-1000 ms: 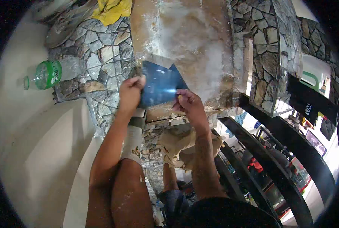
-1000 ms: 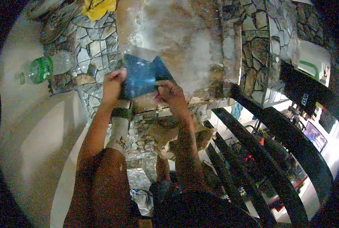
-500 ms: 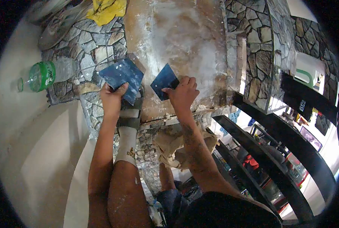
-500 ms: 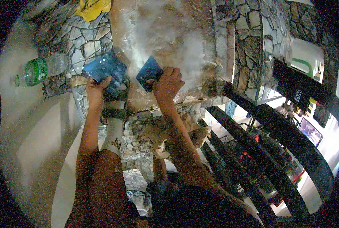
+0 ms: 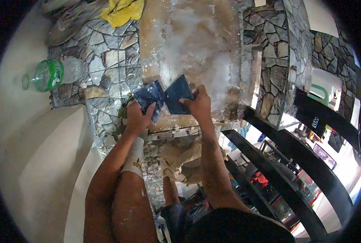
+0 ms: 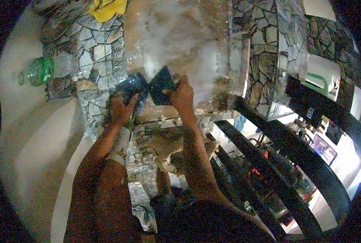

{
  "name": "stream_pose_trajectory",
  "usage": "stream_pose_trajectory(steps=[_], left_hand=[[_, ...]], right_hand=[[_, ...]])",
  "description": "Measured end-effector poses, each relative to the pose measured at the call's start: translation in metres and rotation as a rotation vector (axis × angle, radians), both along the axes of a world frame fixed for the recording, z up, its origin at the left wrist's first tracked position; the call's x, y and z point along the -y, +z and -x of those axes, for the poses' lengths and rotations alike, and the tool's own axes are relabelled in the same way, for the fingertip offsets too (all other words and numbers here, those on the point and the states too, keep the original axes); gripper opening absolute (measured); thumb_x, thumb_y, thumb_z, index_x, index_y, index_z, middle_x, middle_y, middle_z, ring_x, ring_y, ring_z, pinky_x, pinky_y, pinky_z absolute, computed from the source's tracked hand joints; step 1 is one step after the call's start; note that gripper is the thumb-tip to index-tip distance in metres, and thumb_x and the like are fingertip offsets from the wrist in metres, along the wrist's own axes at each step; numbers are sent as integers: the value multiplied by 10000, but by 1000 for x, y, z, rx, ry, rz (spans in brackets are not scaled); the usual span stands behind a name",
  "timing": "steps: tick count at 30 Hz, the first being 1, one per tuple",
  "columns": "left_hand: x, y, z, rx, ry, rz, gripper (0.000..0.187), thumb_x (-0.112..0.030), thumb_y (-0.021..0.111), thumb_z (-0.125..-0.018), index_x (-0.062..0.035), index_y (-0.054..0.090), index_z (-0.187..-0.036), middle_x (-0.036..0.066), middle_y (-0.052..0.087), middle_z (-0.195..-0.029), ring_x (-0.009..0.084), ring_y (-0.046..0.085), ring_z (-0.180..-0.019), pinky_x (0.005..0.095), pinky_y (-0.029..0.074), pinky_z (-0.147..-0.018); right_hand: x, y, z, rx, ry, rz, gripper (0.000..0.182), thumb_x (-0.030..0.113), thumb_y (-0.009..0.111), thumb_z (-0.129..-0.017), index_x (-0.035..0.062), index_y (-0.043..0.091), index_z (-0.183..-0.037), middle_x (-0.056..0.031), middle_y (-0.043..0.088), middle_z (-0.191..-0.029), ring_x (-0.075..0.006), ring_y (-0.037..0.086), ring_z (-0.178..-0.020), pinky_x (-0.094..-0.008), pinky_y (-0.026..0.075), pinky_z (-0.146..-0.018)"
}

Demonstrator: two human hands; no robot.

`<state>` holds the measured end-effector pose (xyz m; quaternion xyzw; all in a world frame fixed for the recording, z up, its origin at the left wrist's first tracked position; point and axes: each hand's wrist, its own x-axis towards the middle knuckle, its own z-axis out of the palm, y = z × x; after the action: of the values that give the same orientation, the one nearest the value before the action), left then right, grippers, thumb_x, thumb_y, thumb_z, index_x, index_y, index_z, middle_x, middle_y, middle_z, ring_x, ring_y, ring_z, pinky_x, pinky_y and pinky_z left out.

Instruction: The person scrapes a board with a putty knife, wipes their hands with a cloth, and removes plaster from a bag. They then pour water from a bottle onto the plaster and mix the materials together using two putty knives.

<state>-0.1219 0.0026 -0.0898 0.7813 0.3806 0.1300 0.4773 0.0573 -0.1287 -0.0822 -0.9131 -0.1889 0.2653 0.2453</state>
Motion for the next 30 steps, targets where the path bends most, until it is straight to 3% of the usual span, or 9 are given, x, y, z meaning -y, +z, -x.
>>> stream_pose_trajectory(steps=[4, 6, 9, 14, 16, 19, 24, 27, 30], left_hand=[[-2, 5, -1, -78, -10, 23, 173, -186, 660, -774, -40, 640, -865, 125, 642, -731, 283, 625, -648, 364, 479, -635], [-1, 2, -1, -49, -9, -8, 173, -185, 664, -771, -38, 639, -859, 125, 644, -730, 283, 628, -653, 361, 481, -633], [-5, 5, -4, -37, -8, 4, 172, -185, 669, -769, -34, 638, -846, 124, 646, -732, 286, 630, -659, 360, 481, -631], [-1, -3, 1, -41, 20, -37, 203, -201, 676, -767, -18, 631, -844, 132, 644, -738, 286, 629, -663, 372, 480, -638], [-3, 0, 1, -116, 7, 1, 221, -211, 684, -761, -16, 628, -849, 137, 641, -744, 292, 626, -669, 378, 477, -643], [-3, 3, -2, -181, 20, 4, 235, -226, 693, -756, -19, 626, -844, 144, 638, -755, 301, 622, -676, 385, 476, -647], [-4, 3, 3, -359, -3, 154, 606, -475, 641, -759, 70, 570, -1015, 281, 584, -1000, 427, 564, -918, 472, 437, -855], [-3, 3, -1, -214, 10, 72, 463, -383, 656, -763, 31, 591, -960, 222, 605, -928, 379, 584, -828, 443, 452, -777], [-1, -5, -2, -78, 8, -72, 236, -224, 701, -749, -28, 627, -857, 134, 639, -772, 279, 624, -675, 380, 485, -632]], right_hand=[[51, -27, -80, 211, -160, -234, 398, 84, 782, -664, 11, 548, -977, -59, 603, -740, -123, 535, -644, -280, 433, -568], [64, -34, -110, 132, -594, -622, 483, 164, 800, -644, 17, 560, -1037, -64, 607, -796, -198, 558, -711, -335, 478, -653], [80, -63, -150, 363, -454, -589, 447, 151, 784, -659, -3, 562, -1015, -92, 625, -872, -211, 576, -746, -350, 486, -679], [15, -53, -142, 111, -366, -589, 399, 50, 713, -714, 21, 579, -1088, -105, 653, -882, -179, 615, -767, -321, 486, -685], [-24, -34, -117, 351, -120, -155, 422, 64, 718, -702, 60, 581, -1101, -140, 651, -881, -235, 633, -757, -344, 491, -697], [-46, -23, -102, 274, 95, -293, 407, 89, 731, -686, 61, 604, -1072, -154, 655, -859, -269, 630, -737, -344, 487, -679], [-21, -32, -194, 404, -195, -181, 487, 206, 750, -675, 25, 578, -1093, -172, 617, -1062, -336, 625, -869, -390, 499, -775], [-28, -52, -215, 698, -88, -148, 512, 198, 779, -640, 4, 601, -1079, -160, 656, -929, -264, 634, -786, -357, 493, -701], [-54, -70, -190, 554, 209, -450, 585, 179, 770, -649, -12, 549, -1156, -193, 625, -1040, -300, 611, -947, -368, 475, -823]])
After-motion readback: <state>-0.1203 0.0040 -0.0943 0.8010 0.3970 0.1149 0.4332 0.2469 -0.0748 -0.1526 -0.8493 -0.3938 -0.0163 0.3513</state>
